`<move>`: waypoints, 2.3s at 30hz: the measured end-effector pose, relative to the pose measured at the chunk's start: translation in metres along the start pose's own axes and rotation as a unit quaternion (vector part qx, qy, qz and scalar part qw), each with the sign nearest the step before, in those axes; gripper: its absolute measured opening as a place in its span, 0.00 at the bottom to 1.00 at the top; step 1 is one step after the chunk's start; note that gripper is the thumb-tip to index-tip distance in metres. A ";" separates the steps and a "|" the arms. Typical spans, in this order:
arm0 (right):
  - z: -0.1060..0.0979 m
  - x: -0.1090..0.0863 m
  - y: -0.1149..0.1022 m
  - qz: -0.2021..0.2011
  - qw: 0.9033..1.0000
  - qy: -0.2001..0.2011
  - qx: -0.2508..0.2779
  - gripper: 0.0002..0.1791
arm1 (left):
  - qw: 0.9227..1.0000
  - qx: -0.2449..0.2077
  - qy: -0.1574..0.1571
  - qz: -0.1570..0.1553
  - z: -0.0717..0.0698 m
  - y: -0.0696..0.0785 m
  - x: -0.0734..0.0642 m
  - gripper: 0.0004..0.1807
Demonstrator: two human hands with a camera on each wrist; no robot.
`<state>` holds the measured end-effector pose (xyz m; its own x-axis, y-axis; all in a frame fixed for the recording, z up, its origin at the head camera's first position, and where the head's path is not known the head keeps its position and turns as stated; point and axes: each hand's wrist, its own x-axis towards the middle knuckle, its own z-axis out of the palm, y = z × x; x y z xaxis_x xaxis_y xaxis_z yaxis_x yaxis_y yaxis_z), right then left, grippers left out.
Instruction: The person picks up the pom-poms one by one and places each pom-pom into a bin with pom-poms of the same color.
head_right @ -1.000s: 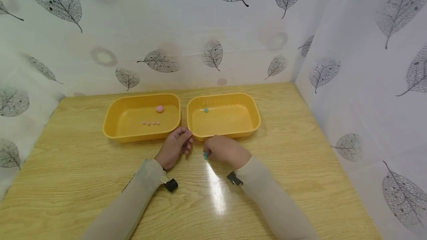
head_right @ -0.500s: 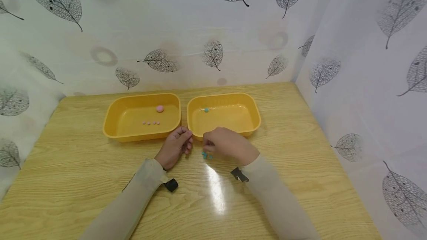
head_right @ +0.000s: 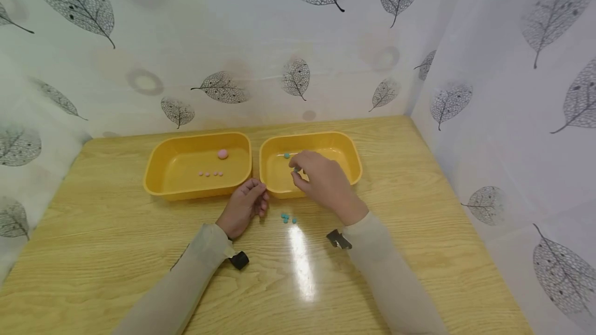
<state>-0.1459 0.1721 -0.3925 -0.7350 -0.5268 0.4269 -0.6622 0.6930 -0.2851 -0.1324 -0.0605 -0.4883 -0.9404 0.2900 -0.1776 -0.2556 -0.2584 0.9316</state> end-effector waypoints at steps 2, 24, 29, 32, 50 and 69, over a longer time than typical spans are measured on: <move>0.000 0.001 0.001 0.013 1.000 0.005 0.004 0.09 | 1.000 -0.007 0.003 -0.002 0.000 0.000 0.000 0.07; 0.002 -0.002 0.005 0.047 0.999 0.007 -0.018 0.02 | 1.000 0.016 -0.004 0.011 0.000 -0.001 -0.003 0.11; 0.002 -0.003 0.006 0.046 0.999 0.006 -0.015 0.04 | 1.000 0.012 -0.003 0.007 0.000 -0.001 -0.003 0.10; 0.002 -0.002 0.006 0.050 0.999 0.002 -0.011 0.05 | 1.000 0.008 -0.002 0.006 0.001 0.000 -0.003 0.09; -0.008 0.008 0.010 0.085 0.996 -0.002 0.007 0.05 | 1.000 0.009 0.005 0.021 -0.001 -0.001 -0.003 0.08; -0.021 0.102 0.037 0.049 0.973 -0.222 -0.045 0.03 | 1.000 0.016 0.003 0.024 -0.001 -0.003 -0.001 0.08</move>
<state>-0.2422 0.1546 -0.3416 -0.7983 -0.6021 -0.0162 -0.5843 0.7806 -0.2220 -0.1310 -0.0614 -0.4911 -0.9528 0.2725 -0.1337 -0.2027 -0.2433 0.9486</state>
